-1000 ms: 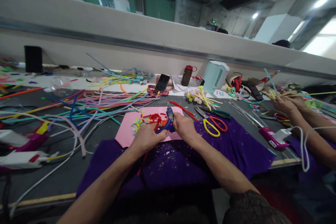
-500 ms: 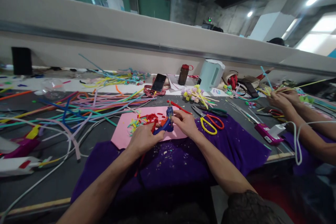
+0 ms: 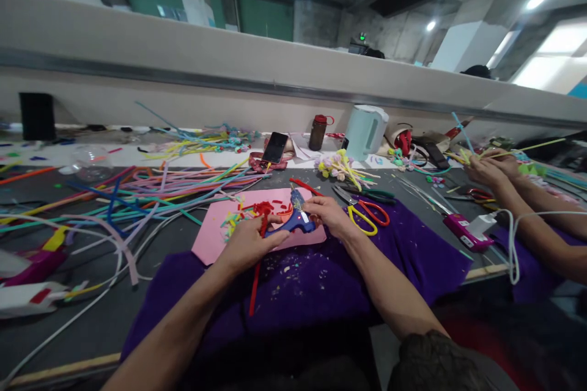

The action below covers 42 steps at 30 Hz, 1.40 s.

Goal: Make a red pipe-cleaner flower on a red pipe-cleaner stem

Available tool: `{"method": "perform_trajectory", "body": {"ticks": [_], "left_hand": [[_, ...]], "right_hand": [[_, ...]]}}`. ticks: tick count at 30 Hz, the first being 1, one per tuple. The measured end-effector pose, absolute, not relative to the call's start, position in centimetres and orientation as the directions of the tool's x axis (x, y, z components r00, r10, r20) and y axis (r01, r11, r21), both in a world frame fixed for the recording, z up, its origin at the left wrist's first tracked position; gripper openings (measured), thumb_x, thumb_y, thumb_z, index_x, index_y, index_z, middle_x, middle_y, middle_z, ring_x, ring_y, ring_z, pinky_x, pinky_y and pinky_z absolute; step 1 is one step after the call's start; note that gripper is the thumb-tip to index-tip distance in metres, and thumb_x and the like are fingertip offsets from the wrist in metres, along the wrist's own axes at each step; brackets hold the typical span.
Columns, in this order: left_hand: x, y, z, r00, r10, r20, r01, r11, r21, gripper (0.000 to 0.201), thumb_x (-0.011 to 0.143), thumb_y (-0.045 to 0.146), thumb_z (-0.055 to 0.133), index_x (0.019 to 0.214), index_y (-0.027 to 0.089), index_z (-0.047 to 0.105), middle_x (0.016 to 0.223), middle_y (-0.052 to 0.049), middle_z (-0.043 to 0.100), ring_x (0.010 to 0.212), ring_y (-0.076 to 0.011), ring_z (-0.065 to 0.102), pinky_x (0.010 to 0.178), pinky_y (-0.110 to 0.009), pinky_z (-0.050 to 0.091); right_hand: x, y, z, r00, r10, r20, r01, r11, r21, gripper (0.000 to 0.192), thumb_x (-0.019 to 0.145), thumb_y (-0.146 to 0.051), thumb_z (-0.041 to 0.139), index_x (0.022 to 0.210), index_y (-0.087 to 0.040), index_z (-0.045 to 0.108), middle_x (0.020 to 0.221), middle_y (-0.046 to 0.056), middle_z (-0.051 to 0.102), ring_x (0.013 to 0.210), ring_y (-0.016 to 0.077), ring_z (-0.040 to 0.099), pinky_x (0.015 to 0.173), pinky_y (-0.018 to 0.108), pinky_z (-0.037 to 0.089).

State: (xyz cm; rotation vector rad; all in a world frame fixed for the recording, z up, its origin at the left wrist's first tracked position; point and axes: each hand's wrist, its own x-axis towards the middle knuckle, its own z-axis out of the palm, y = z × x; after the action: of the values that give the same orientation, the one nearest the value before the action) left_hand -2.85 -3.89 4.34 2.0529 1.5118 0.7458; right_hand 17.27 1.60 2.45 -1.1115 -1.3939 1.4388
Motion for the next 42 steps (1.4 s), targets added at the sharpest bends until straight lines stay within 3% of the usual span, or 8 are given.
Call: {"method": "perform_trajectory", "body": {"ticks": [5,11,17,23,29,34,37,42], "left_hand": [[-2.3,-4.2,3.8,0.210,0.949,0.233,0.872,-0.290,0.395,0.049,0.071,0.055,0.052,0.109,0.025,0.058,0.090,-0.004,0.067,0.082,-0.0219,0.061,0.068,-0.028,0.040],[-1.9,-4.6,3.8,0.252,0.935,0.250,0.913,-0.315,0.258,0.038,0.078,0.051,0.044,0.098,0.023,0.060,0.083,-0.005,0.067,0.078,-0.0207,0.061,0.065,-0.027,0.038],[-1.7,-4.7,4.1,0.256,0.942,0.216,0.916,-0.308,0.256,0.033,0.077,0.047,0.048,0.095,0.023,0.060,0.085,-0.006,0.067,0.080,-0.0217,0.061,0.065,-0.028,0.036],[-1.6,-4.8,3.8,0.279,0.929,0.241,0.904,-0.339,0.261,0.033,0.078,0.047,0.047,0.095,0.022,0.061,0.083,-0.005,0.067,0.078,-0.0210,0.061,0.066,-0.028,0.037],[-2.2,-4.1,3.8,0.198,0.933,0.301,0.762,-0.340,0.552,0.036,0.072,0.048,0.055,0.096,0.021,0.063,0.082,-0.005,0.066,0.076,-0.0188,0.060,0.069,-0.027,0.040],[-3.0,-3.0,3.9,0.225,0.970,-0.094,0.145,0.062,0.987,0.039,0.072,0.050,0.054,0.078,0.013,0.061,0.054,0.000,0.055,0.039,-0.0073,0.044,0.037,-0.018,0.030],[-3.2,-2.4,3.9,0.314,0.912,-0.264,-0.193,0.333,0.923,0.035,0.076,0.044,0.053,0.080,0.010,0.059,0.060,-0.002,0.057,0.039,-0.0051,0.046,0.030,-0.014,0.026],[-3.5,-2.0,4.1,0.358,0.852,-0.383,-0.350,0.502,0.791,0.033,0.082,0.040,0.046,0.082,0.010,0.058,0.058,-0.002,0.056,0.039,-0.0050,0.048,0.027,-0.012,0.030]], "right_hand": [[17.0,1.4,2.6,-0.250,0.967,-0.043,0.154,-0.004,-0.988,0.022,0.067,-0.036,0.061,0.065,-0.014,0.058,0.047,-0.004,0.052,0.039,0.0073,0.045,0.041,0.020,0.037],[17.3,0.8,3.1,-0.334,0.937,0.105,0.376,0.234,-0.896,0.029,0.078,-0.035,0.047,0.058,-0.016,0.054,0.052,-0.001,0.055,0.046,0.0092,0.051,0.047,0.019,0.039],[17.0,0.4,3.0,-0.353,0.885,0.304,0.619,0.465,-0.633,0.036,0.084,-0.025,0.037,0.051,-0.017,0.050,0.054,0.000,0.056,0.048,0.0091,0.049,0.049,0.020,0.032],[16.5,0.4,2.4,-0.203,0.870,0.450,0.872,0.369,-0.321,0.023,0.076,-0.021,0.047,0.057,-0.017,0.058,0.062,0.005,0.062,0.055,0.0121,0.052,0.051,0.023,0.027],[17.8,1.3,2.8,-0.115,0.911,0.396,0.614,0.378,-0.693,0.023,0.075,-0.026,0.047,0.061,-0.016,0.062,0.054,0.000,0.057,0.048,0.0105,0.050,0.047,0.021,0.032],[19.0,2.4,2.9,-0.053,0.976,0.209,0.192,0.216,-0.957,0.021,0.068,-0.035,0.060,0.067,-0.014,0.062,0.050,-0.003,0.053,0.038,0.0070,0.042,0.039,0.020,0.033],[19.2,2.6,3.0,-0.048,0.981,0.189,0.066,0.192,-0.979,0.023,0.064,-0.036,0.065,0.065,-0.013,0.060,0.050,-0.003,0.053,0.037,0.0056,0.040,0.037,0.019,0.032],[19.3,2.7,3.0,-0.013,0.981,0.192,-0.020,0.192,-0.981,0.023,0.066,-0.036,0.063,0.061,-0.014,0.057,0.050,-0.003,0.051,0.038,0.0054,0.039,0.037,0.019,0.030]]}}
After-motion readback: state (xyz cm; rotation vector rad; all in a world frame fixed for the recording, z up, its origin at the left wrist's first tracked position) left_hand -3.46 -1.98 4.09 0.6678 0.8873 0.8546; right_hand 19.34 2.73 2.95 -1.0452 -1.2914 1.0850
